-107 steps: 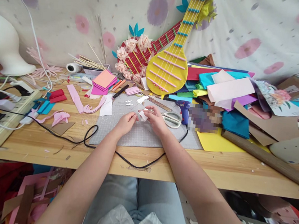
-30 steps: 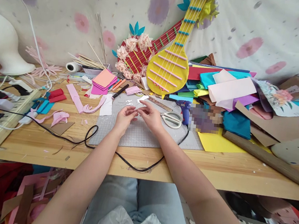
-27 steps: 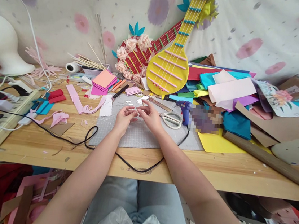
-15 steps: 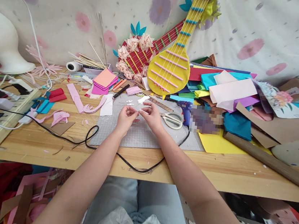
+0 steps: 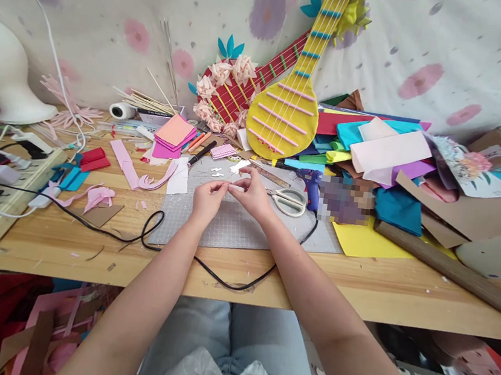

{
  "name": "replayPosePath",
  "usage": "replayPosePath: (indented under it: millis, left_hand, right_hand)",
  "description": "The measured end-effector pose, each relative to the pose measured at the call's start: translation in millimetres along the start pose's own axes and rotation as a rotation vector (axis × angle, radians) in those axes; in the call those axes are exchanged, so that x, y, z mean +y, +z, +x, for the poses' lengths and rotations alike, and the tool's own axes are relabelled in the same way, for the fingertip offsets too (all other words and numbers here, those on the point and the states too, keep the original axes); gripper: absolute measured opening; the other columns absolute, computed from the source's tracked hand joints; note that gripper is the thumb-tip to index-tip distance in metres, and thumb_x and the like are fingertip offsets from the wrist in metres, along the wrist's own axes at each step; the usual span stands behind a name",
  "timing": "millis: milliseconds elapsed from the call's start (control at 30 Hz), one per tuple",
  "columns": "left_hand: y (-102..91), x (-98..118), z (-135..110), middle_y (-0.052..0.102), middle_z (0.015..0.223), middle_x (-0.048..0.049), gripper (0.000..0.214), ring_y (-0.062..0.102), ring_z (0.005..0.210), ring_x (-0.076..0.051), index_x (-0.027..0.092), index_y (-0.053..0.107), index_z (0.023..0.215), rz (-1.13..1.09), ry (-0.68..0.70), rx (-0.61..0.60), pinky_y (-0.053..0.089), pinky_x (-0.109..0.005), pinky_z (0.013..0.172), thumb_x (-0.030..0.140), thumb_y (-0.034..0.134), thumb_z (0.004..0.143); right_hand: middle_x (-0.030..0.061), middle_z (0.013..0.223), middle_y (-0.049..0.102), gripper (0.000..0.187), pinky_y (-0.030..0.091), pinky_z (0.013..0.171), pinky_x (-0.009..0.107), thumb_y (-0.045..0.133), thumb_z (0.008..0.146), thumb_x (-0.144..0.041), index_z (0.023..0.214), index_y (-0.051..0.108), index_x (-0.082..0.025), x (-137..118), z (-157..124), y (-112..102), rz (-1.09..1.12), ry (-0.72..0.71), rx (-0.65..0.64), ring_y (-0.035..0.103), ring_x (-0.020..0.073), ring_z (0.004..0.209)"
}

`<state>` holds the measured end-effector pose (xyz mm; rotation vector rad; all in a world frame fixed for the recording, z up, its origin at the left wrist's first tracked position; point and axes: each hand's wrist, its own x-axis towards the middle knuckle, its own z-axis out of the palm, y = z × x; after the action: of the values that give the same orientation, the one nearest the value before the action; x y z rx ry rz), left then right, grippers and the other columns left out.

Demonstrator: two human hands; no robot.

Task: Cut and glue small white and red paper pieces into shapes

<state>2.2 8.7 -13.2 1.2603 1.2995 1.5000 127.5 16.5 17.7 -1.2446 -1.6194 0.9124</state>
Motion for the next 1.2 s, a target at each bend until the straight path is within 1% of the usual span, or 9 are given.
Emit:
replayPosePath:
  millis: [167,267,400,500,633,767,1000,1100,1200]
  left_hand:
    - [1.5,-2.3,0.9,0.067,0.078,-0.0049,0.023,0.06,0.074,-0.015,0.016,0.068,0.075,-0.081,-0.007,0.06,0.048,-0.03,0.072,0.036,0.063,0.066]
    - [4.4,5.4,-0.7,0.066,0.074,-0.0034,0.022,0.058,0.068,-0.012,0.015,0.066,0.072,-0.224,-0.086,0.111,0.048,-0.027,0.067,0.035,0.066,0.063]
    - [6.9,17.1,-1.2,0.064,0.068,-0.0013,0.019,0.057,0.064,-0.009,0.013,0.063,0.067,-0.46,-0.228,0.191,0.046,-0.021,0.062,0.029,0.07,0.06]
    - [8.9,19.6,-1.0,0.062,0.064,0.0001,0.016,0.055,0.057,-0.007,0.013,0.061,0.066,-0.581,-0.302,0.177,0.043,-0.02,0.059,0.025,0.07,0.061]
    - [13.6,15.5,-2.1,0.061,0.061,0.0004,0.016,0.054,0.055,-0.008,0.013,0.059,0.066,-0.643,-0.355,0.125,0.04,-0.021,0.056,0.025,0.069,0.062]
    - [17.3,11.5,-3.2,0.062,0.064,0.0005,0.011,0.056,0.06,-0.008,0.013,0.06,0.066,-0.669,-0.356,0.16,0.041,-0.021,0.063,0.019,0.069,0.063]
    - [17.5,11.9,-4.2,0.064,0.065,-0.0001,0.007,0.056,0.061,-0.008,0.013,0.062,0.064,-0.682,-0.368,0.194,0.042,-0.022,0.064,0.016,0.068,0.062]
    - [16.7,13.6,-6.0,0.065,0.068,-0.0016,0.01,0.057,0.064,-0.009,0.013,0.064,0.068,-0.653,-0.372,0.177,0.043,-0.023,0.066,0.018,0.069,0.061]
    - [16.2,16.6,-8.7,0.067,0.078,-0.0052,0.017,0.06,0.073,-0.012,0.013,0.066,0.075,-0.611,-0.373,0.116,0.044,-0.024,0.068,0.026,0.069,0.064]
  right_hand:
    - [-0.0039,0.072,0.06,0.05,0.04,0.063,0.028,0.065,0.061,-0.032,0.103,0.04,-0.02,5.1,0.0,3.9,0.132,0.024,-0.045,0.05,0.0104,0.059]
    - [-0.0041,0.072,0.058,0.053,0.042,0.065,0.029,0.067,0.059,-0.03,0.103,0.039,-0.02,9.1,-0.1,7.4,0.26,0.062,-0.054,0.053,0.0116,0.064]
    - [-0.0012,0.085,0.057,0.063,0.046,0.071,0.031,0.073,0.051,-0.028,0.103,0.038,-0.023,9.9,-3.7,15.2,0.42,0.158,-0.01,0.058,0.0135,0.076]
    - [-0.0012,0.086,0.057,0.068,0.049,0.068,0.032,0.074,0.049,-0.025,0.105,0.035,-0.023,6.4,-7.3,21.2,0.568,0.247,-0.044,0.059,0.0128,0.071]
    - [-0.0051,0.07,0.059,0.061,0.051,0.062,0.029,0.072,0.053,-0.024,0.102,0.035,-0.022,2.5,-8.3,24.2,0.705,0.242,-0.044,0.058,0.0118,0.063]
    - [-0.0079,0.064,0.057,0.06,0.051,0.056,0.027,0.071,0.052,-0.023,0.1,0.035,-0.022,3.3,-6.8,21.7,0.718,0.228,0.047,0.058,0.0114,0.06]
    - [-0.0081,0.062,0.057,0.059,0.05,0.053,0.024,0.072,0.052,-0.025,0.1,0.037,-0.023,5.6,-6.0,22.9,0.639,0.201,0.039,0.059,0.0113,0.059]
    - [-0.0082,0.063,0.057,0.057,0.05,0.053,0.025,0.071,0.053,-0.024,0.099,0.037,-0.023,5.8,-5.3,24.4,0.642,0.198,0.054,0.058,0.0106,0.056]
    - [-0.009,0.061,0.057,0.053,0.051,0.054,0.025,0.07,0.054,-0.023,0.094,0.035,-0.023,5.4,-5.2,22.8,0.675,0.219,0.068,0.059,0.0106,0.056]
